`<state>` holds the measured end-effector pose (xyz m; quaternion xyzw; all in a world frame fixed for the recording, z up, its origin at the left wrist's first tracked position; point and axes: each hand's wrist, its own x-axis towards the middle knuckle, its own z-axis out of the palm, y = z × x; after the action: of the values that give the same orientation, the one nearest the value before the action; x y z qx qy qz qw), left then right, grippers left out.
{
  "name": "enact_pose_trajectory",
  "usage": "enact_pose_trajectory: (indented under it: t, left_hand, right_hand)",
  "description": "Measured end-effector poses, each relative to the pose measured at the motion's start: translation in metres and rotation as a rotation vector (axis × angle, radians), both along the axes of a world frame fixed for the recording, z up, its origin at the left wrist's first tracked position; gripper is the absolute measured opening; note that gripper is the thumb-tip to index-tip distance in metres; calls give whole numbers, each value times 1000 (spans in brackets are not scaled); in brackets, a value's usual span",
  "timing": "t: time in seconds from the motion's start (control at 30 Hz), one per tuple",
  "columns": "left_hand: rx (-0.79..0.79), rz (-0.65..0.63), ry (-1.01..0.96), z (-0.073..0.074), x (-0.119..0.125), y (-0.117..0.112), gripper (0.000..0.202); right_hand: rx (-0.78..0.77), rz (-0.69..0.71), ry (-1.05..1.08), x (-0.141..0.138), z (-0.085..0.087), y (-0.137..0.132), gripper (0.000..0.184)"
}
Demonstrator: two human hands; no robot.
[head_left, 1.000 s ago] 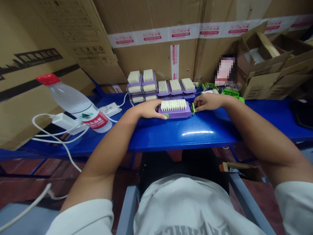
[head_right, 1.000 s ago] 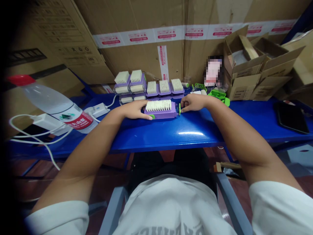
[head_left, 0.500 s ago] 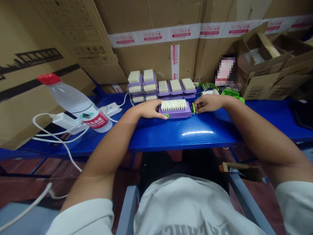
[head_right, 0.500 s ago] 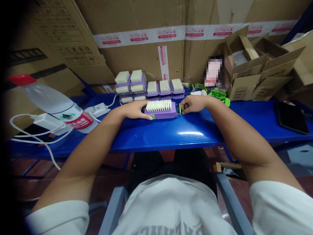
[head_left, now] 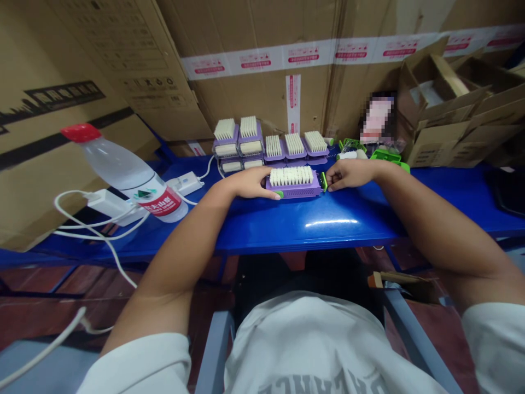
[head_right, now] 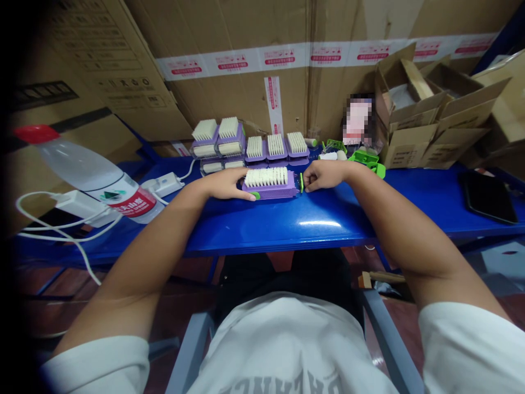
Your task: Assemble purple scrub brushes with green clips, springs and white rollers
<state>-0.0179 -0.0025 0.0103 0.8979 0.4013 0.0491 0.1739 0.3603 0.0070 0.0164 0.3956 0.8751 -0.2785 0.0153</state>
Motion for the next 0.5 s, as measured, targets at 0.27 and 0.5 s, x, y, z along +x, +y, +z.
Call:
enact_pose_trajectory:
  t: [0.27,0.5]
  left_hand:
    - [-6,18,19,2,1,-1,96]
    - [-18,39,42,6,4,-5,95]
  right_hand:
    - [4,2,21,-2,0,-1,32]
    - [-2,7,-14,0,-1,0,31]
